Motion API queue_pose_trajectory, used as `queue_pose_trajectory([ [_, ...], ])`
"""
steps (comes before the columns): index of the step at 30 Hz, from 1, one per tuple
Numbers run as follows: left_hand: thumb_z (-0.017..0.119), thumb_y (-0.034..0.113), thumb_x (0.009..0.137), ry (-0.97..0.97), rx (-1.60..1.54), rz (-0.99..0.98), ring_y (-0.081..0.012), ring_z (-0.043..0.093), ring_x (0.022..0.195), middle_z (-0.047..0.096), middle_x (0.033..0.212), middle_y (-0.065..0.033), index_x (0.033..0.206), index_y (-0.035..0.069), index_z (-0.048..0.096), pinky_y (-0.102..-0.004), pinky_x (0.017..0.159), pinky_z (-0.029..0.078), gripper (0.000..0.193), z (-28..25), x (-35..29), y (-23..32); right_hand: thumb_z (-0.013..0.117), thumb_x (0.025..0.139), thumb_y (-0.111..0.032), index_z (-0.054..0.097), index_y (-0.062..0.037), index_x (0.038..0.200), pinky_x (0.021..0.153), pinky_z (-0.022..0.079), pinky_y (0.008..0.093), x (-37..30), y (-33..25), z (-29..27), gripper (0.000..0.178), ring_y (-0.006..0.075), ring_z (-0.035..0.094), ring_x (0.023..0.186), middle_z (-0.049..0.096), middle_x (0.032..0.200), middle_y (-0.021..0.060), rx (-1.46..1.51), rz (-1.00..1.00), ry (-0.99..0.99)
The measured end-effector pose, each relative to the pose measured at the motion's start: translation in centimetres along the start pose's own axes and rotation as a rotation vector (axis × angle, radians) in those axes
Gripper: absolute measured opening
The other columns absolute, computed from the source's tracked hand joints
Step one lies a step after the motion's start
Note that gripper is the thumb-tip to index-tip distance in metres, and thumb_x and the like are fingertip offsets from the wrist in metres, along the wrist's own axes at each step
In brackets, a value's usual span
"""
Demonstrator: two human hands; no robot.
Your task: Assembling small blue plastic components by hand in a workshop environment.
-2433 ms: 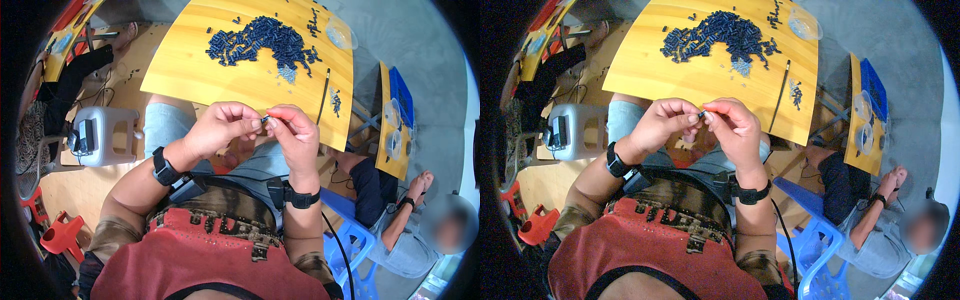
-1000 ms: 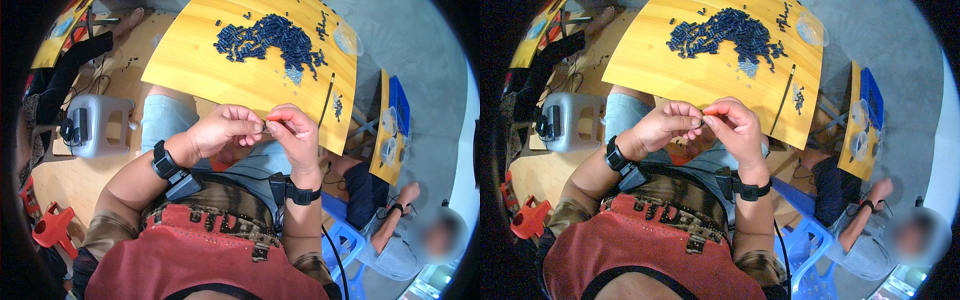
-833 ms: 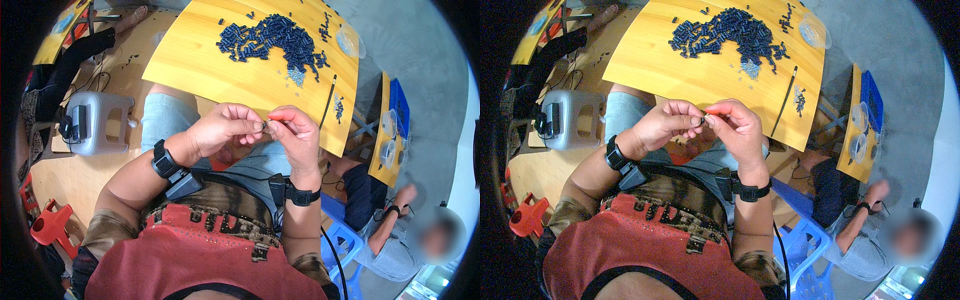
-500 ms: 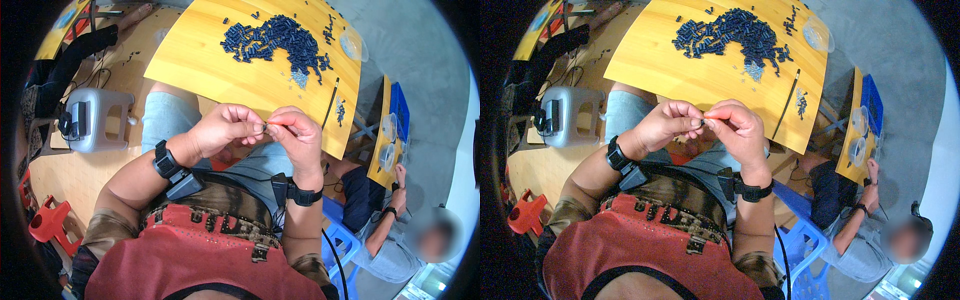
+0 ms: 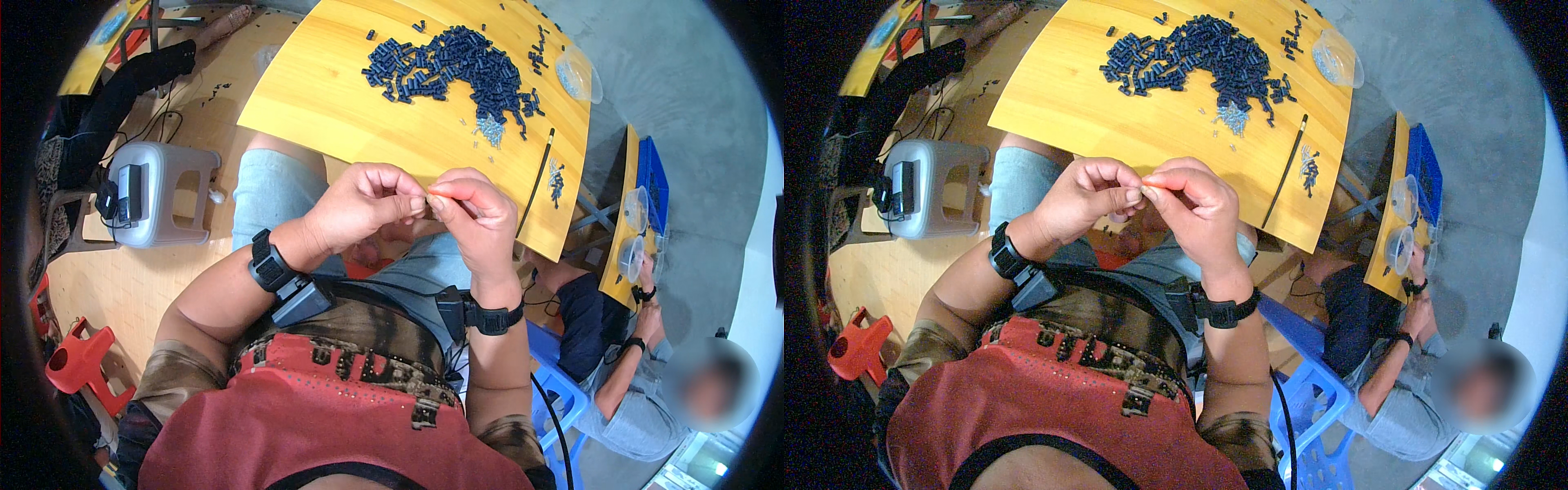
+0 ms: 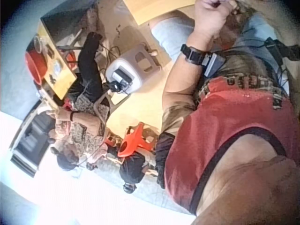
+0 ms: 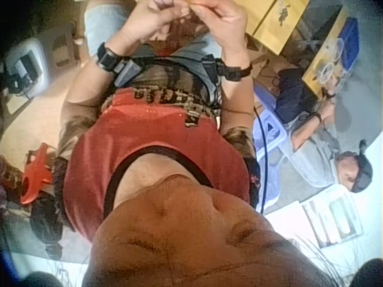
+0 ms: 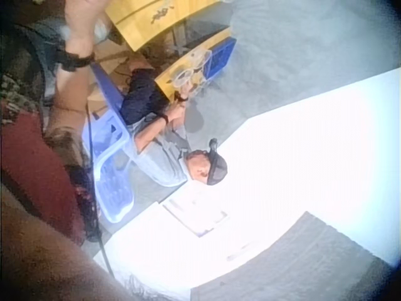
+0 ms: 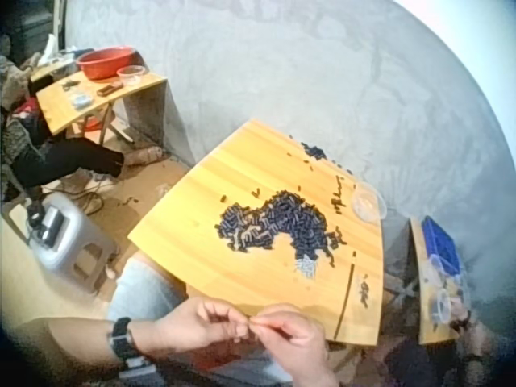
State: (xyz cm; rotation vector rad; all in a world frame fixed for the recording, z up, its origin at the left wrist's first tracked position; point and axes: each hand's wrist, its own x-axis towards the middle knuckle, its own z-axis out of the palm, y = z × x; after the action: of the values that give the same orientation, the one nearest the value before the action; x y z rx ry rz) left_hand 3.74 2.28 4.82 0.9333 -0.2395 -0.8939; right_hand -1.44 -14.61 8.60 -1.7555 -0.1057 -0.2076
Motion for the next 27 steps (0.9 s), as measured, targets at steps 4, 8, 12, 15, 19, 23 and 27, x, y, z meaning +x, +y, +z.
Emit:
queue_pose_trajectory([
  [4, 0.063, 0.014, 0.085, 0.032, 0.063, -0.003, -0.0072, 0.057, 0.072, 0.063, 0.081, -0.0012, 0.09, 0.005, 0.062, -0.0219, 0.064, 0.048, 0.011, 0.2, -0.3, 0.2, 0.067, 0.074, 0.004, 0.064, 0.0002, 0.082, 0.066, 0.046, 0.0235, 0.0, -0.2, 0.0, 0.009, 0.0131, 0.057, 0.074, 0.061, 0.082, 0.0072, 0.021, 0.012, -0.022],
  [8, 0.062, 0.014, 0.085, 0.038, 0.084, -0.002, -0.0067, 0.057, 0.072, 0.063, 0.081, -0.0006, 0.091, 0.006, 0.062, -0.0214, 0.063, 0.048, 0.01, 0.4, -0.6, 0.5, 0.067, 0.075, 0.004, 0.064, 0.0002, 0.082, 0.066, 0.046, 0.0235, -0.2, -0.3, 0.1, 0.008, 0.0131, 0.057, 0.074, 0.061, 0.082, 0.007, 0.081, 0.034, -0.016],
  [12, 0.061, 0.013, 0.086, 0.05, 0.077, 0.046, -0.0066, 0.057, 0.069, 0.062, 0.08, -0.0007, 0.091, 0.005, 0.062, -0.0213, 0.062, 0.048, 0.01, 0.6, -0.6, 0.4, 0.066, 0.075, 0.004, 0.064, 0.0003, 0.082, 0.066, 0.046, 0.0234, -0.1, -0.6, 0.5, 0.008, 0.013, 0.057, 0.075, 0.061, 0.081, 0.0066, 0.052, 0.018, 0.017],
  [15, 0.06, 0.012, 0.087, 0.052, 0.149, 0.065, -0.0069, 0.057, 0.067, 0.062, 0.081, -0.0012, 0.091, 0.003, 0.062, -0.0218, 0.06, 0.048, 0.01, 0.6, -0.6, 0.8, 0.066, 0.075, 0.004, 0.065, 0.0003, 0.083, 0.067, 0.046, 0.0231, 0.0, -0.7, 0.5, 0.009, 0.0129, 0.057, 0.076, 0.061, 0.082, 0.0065, -0.021, -0.039, 0.013],
  [19, 0.06, 0.012, 0.087, 0.075, 0.118, 0.031, -0.0077, 0.057, 0.064, 0.062, 0.079, -0.0015, 0.091, 0.001, 0.061, -0.022, 0.059, 0.048, 0.012, 0.8, -0.3, 0.7, 0.066, 0.076, 0.004, 0.066, -0.0004, 0.088, 0.067, 0.046, 0.0227, -0.1, 0.2, 0.5, 0.012, 0.0127, 0.057, 0.077, 0.06, 0.084, 0.0061, 0.037, 0.003, 0.026],
  [23, 0.059, 0.017, 0.088, 0.076, 0.069, -0.011, -0.0085, 0.057, 0.066, 0.063, 0.08, -0.0027, 0.091, 0.002, 0.061, -0.023, 0.06, 0.048, 0.016, 0.5, 0.0, 0.6, 0.065, 0.076, 0.004, 0.066, -0.0009, 0.093, 0.068, 0.046, 0.023, -0.6, 0.3, 0.7, 0.017, 0.0128, 0.056, 0.079, 0.059, 0.089, 0.0061, 0.031, 0.01, 0.052],
  [27, 0.058, 0.02, 0.088, 0.076, 0.003, -0.091, -0.0094, 0.058, 0.068, 0.064, 0.084, -0.004, 0.092, 0.003, 0.062, -0.0237, 0.061, 0.048, 0.018, 0.3, 0.2, 0.6, 0.068, 0.072, 0.001, 0.061, -0.0012, 0.103, 0.069, 0.047, 0.0242, -1.0, 0.4, 0.9, 0.032, 0.0146, 0.057, 0.08, 0.058, 0.093, 0.008, -0.096, 0.006, 0.048],
])
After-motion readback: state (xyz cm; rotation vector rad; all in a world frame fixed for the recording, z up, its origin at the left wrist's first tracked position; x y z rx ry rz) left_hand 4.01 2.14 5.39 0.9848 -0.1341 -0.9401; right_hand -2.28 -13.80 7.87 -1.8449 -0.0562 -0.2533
